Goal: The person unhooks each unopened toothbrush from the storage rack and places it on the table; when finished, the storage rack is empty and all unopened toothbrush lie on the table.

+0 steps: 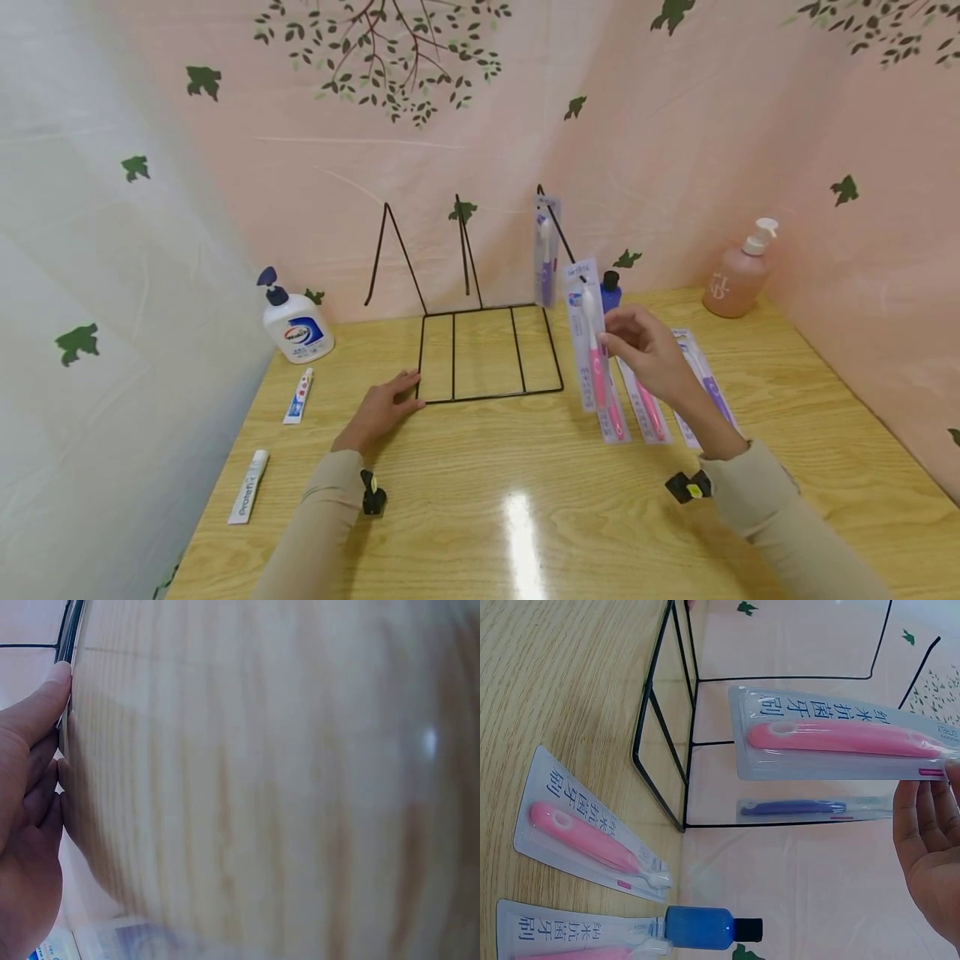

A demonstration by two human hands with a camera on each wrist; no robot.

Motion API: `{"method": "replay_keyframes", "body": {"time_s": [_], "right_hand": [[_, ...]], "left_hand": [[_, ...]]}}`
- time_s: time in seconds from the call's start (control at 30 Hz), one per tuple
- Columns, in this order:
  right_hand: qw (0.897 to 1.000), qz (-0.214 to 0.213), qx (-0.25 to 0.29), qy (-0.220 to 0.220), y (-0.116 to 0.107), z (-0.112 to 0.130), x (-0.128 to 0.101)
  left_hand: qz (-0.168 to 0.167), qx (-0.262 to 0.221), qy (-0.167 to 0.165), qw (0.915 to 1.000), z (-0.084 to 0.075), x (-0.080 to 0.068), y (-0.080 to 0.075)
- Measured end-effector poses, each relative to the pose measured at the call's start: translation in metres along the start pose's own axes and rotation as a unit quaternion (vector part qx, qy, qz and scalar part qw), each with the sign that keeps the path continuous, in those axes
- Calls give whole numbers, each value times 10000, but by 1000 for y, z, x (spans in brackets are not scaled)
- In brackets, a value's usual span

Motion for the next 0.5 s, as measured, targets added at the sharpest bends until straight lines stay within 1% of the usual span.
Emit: {"method": "replay_keyframes", "body": {"time_s": [0.23,0.5], "right_hand": [[10000,4,77,-61,-1,5,-4],[9997,-140,-210,10,-10,5,-11]], "left_hand": [[7,62,47,10000,-2,-2,0],[21,22,26,10000,-3,-2,-1]]}}
Point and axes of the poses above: each hand's wrist, its own x-axis towards the middle knuckle, its own y-axis out of the palm, z = x × y, the point moved 3 cm from there along x, towards the middle knuckle, and after that the axes turned 10 degrees about -y, right-handed, at the moved point
